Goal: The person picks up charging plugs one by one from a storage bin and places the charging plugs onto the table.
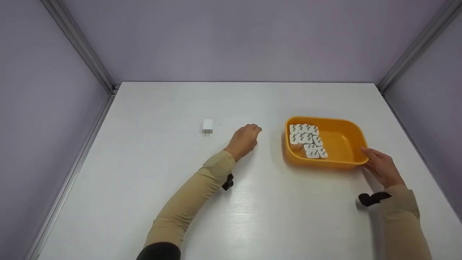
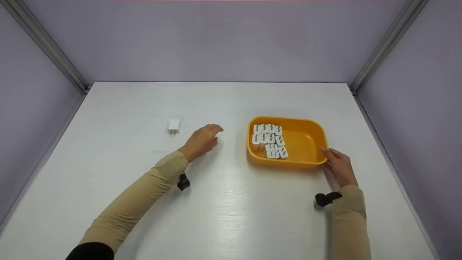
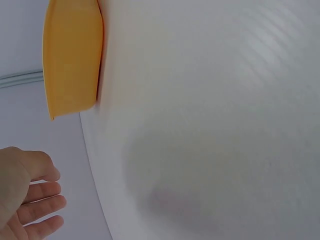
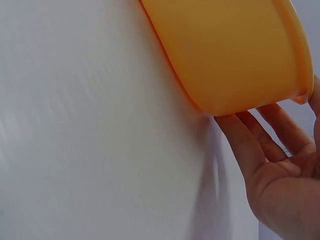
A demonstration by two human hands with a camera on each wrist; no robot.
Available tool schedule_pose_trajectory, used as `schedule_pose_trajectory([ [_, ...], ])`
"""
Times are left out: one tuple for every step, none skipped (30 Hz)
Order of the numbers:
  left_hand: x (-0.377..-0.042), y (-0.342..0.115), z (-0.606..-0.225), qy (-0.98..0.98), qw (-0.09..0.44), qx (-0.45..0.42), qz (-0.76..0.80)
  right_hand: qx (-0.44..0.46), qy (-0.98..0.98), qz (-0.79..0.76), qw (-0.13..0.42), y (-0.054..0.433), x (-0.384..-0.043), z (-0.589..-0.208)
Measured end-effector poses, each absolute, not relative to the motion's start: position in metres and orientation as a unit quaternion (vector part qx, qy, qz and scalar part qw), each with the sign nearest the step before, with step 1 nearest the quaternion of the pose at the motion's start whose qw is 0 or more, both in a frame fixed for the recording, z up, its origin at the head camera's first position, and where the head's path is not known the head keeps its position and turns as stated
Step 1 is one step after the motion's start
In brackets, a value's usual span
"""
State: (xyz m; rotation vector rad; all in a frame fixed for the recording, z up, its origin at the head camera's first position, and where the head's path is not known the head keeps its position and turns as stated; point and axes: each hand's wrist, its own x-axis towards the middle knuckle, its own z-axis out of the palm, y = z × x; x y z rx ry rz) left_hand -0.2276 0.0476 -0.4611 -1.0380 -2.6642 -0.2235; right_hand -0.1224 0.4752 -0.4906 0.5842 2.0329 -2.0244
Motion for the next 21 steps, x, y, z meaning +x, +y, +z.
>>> schedule_pose_trajectory([
  [-0.226, 0.051, -0.461, -0.919, 0.136, -0.362, -0.077, 0.204, 0.693, -0.683, 0.107, 0.475, -0.123, -0.491],
  [-0.224, 0.055, -0.46, -0.917, 0.135, -0.366, -0.078, 0.209, 0.696, -0.678, 0.108, 0.474, -0.123, -0.491],
  [-0.223, 0.059, -0.459, -0.916, 0.132, -0.371, -0.081, 0.214, 0.698, -0.675, 0.108, 0.474, -0.123, -0.491],
  [-0.221, 0.063, -0.459, -0.914, 0.128, -0.376, -0.086, 0.216, 0.7, -0.672, 0.109, 0.473, -0.123, -0.49],
  [-0.219, 0.067, -0.458, -0.912, 0.122, -0.382, -0.091, 0.219, 0.7, -0.671, 0.109, 0.473, -0.123, -0.49],
  [-0.217, 0.071, -0.458, -0.91, 0.115, -0.386, -0.099, 0.22, 0.701, -0.669, 0.11, 0.472, -0.123, -0.49],
  [-0.215, 0.075, -0.457, -0.908, 0.109, -0.391, -0.105, 0.218, 0.701, -0.67, 0.109, 0.472, -0.123, -0.49],
  [-0.214, 0.079, -0.457, -0.906, 0.103, -0.396, -0.11, 0.218, 0.696, -0.676, 0.107, 0.472, -0.122, -0.49],
  [-0.212, 0.083, -0.457, -0.904, 0.1, -0.4, -0.116, 0.217, 0.693, -0.679, 0.106, 0.472, -0.122, -0.49],
  [-0.211, 0.086, -0.457, -0.902, 0.097, -0.403, -0.122, 0.217, 0.69, -0.682, 0.105, 0.472, -0.122, -0.49],
  [-0.209, 0.09, -0.457, -0.899, 0.096, -0.407, -0.129, 0.218, 0.688, -0.684, 0.105, 0.472, -0.123, -0.49],
  [-0.208, 0.094, -0.457, -0.897, 0.097, -0.41, -0.136, 0.218, 0.693, -0.679, 0.105, 0.472, -0.123, -0.49],
  [-0.207, 0.098, -0.456, -0.895, 0.097, -0.412, -0.141, 0.22, 0.698, -0.673, 0.107, 0.471, -0.124, -0.49],
  [-0.206, 0.102, -0.456, -0.893, 0.098, -0.413, -0.147, 0.223, 0.702, -0.667, 0.109, 0.471, -0.124, -0.491],
  [-0.205, 0.106, -0.455, -0.892, 0.099, -0.414, -0.154, 0.226, 0.708, -0.66, 0.11, 0.471, -0.125, -0.491],
  [-0.204, 0.11, -0.455, -0.89, 0.1, -0.416, -0.158, 0.228, 0.711, -0.656, 0.111, 0.471, -0.125, -0.492],
  [-0.203, 0.114, -0.455, -0.889, 0.102, -0.417, -0.16, 0.229, 0.712, -0.654, 0.111, 0.471, -0.125, -0.493],
  [-0.202, 0.117, -0.455, -0.888, 0.103, -0.418, -0.162, 0.227, 0.713, -0.654, 0.109, 0.471, -0.125, -0.493],
  [-0.201, 0.121, -0.456, -0.887, 0.106, -0.418, -0.164, 0.222, 0.708, -0.662, 0.106, 0.472, -0.125, -0.493],
  [-0.2, 0.124, -0.456, -0.887, 0.108, -0.419, -0.164, 0.216, 0.699, -0.674, 0.102, 0.472, -0.124, -0.493],
  [-0.2, 0.126, -0.457, -0.887, 0.112, -0.419, -0.161, 0.209, 0.691, -0.685, 0.098, 0.472, -0.123, -0.493],
])
